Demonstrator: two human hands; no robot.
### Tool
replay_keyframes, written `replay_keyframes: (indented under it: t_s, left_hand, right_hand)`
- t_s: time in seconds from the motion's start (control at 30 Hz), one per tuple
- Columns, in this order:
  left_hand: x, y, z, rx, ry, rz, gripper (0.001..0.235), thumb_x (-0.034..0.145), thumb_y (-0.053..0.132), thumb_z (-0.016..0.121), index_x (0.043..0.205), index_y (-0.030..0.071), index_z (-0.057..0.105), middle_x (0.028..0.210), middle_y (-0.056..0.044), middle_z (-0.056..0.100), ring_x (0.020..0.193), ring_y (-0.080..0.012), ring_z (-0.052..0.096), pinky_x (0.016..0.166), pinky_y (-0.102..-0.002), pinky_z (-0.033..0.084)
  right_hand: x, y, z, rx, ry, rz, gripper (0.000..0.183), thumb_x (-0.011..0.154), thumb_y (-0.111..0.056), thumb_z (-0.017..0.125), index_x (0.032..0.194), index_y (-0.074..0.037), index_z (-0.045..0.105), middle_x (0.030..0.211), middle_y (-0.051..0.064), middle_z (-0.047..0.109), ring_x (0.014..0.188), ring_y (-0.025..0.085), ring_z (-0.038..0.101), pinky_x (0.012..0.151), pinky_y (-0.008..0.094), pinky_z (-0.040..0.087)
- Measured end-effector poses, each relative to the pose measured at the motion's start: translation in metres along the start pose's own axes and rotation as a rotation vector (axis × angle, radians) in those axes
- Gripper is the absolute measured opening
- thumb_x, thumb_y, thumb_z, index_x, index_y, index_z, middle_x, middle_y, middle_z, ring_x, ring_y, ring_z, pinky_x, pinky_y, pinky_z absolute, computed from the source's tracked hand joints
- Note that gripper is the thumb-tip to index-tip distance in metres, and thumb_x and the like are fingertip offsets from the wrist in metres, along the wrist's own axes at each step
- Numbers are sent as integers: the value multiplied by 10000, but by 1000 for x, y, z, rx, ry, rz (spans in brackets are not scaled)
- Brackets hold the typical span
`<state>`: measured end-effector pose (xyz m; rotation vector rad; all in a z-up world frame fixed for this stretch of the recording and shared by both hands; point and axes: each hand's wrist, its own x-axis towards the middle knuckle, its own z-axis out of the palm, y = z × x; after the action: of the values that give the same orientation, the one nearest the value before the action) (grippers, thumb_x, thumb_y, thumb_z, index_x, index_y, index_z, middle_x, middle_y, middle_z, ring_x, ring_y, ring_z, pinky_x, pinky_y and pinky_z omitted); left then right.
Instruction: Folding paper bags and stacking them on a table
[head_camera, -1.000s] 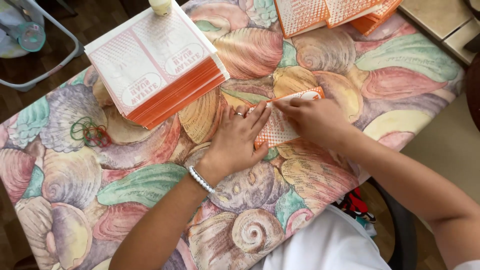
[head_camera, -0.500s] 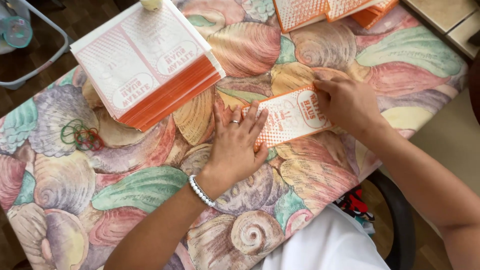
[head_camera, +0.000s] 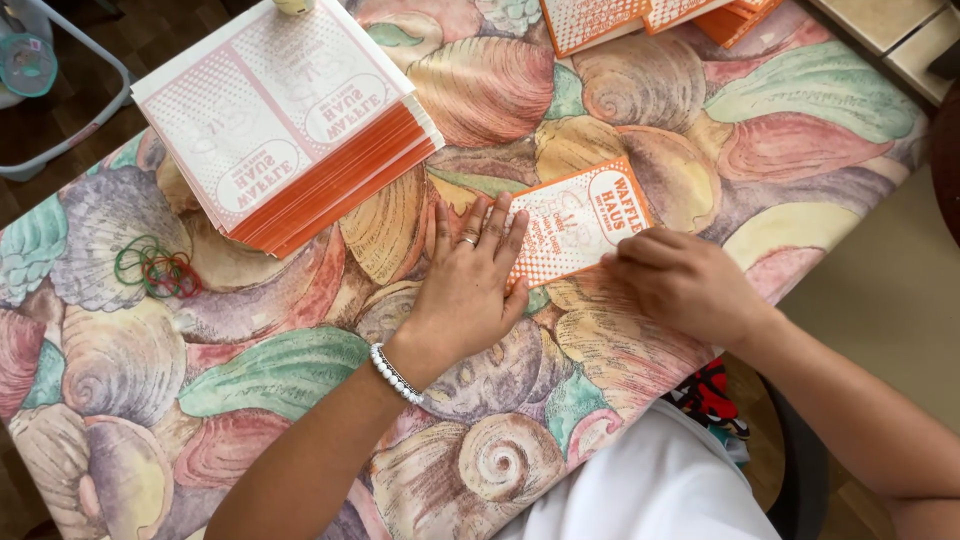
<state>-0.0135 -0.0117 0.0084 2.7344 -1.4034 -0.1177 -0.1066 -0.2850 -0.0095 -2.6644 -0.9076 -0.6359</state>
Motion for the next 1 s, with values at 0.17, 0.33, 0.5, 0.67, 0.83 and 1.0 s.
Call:
replay_keyframes:
  t_s: [0.17, 0.33, 0.5, 0.67, 0.83, 1.0]
  left_hand:
    - [-5, 17, -9, -28, -55, -124, 715, 975, 370, 342, 1591, 16, 266, 1681, -247, 144, 1532, -436, 169, 1184, -704, -7]
    - [-1, 16, -10, 3, -7, -106, 735, 952, 366, 401, 1573, -17, 310, 1657, -273, 221, 1506, -483, 235, 1165, -733, 61]
    - [-1, 26, -14, 15, -69, -133, 736, 931, 354, 359, 1563, -19, 303, 1640, -289, 230, 1470, -541, 258, 1144, -757, 159]
    - [-3, 18, -27, 47, -79, -107, 702, 940, 376, 363, 1537, 7, 371, 1620, -271, 299, 1456, -501, 317, 1126, -722, 236]
    - [0, 10, -31, 14, -83, -94, 678, 947, 397, 401, 1527, 44, 410, 1600, -251, 341, 1433, -462, 370, 1102, -700, 284]
    - [16, -1, -26, -95, -2, -106, 529, 933, 338, 633, 1376, 51, 586, 1347, -222, 545, 1240, -404, 558, 1053, -651, 374]
  right_hand:
    - [-3, 12, -4, 0, 60, 94, 123, 915, -97, 629, 870, -109, 742, 929, 20, 677, 872, 238, 692, 736, 333, 566]
    - [46, 4, -7, -38, -44, 199, 384, 870, -91, 604, 1240, -117, 704, 893, 67, 677, 783, 271, 695, 640, 400, 563]
    - [109, -15, 14, -110, -101, 56, 378, 853, -61, 609, 1213, -70, 721, 815, 55, 675, 620, 225, 689, 468, 331, 530]
    - [104, 1, 34, -155, -235, 193, 351, 872, -108, 571, 1180, -124, 738, 862, 29, 661, 628, 232, 702, 491, 359, 564]
    - [56, 51, 25, -204, -220, 392, 308, 871, -185, 570, 1067, -281, 786, 818, 33, 654, 657, 329, 692, 522, 440, 573]
    - [35, 68, 20, -329, -170, 463, 311, 878, -251, 569, 1069, -387, 773, 832, -19, 652, 749, 241, 713, 614, 369, 593]
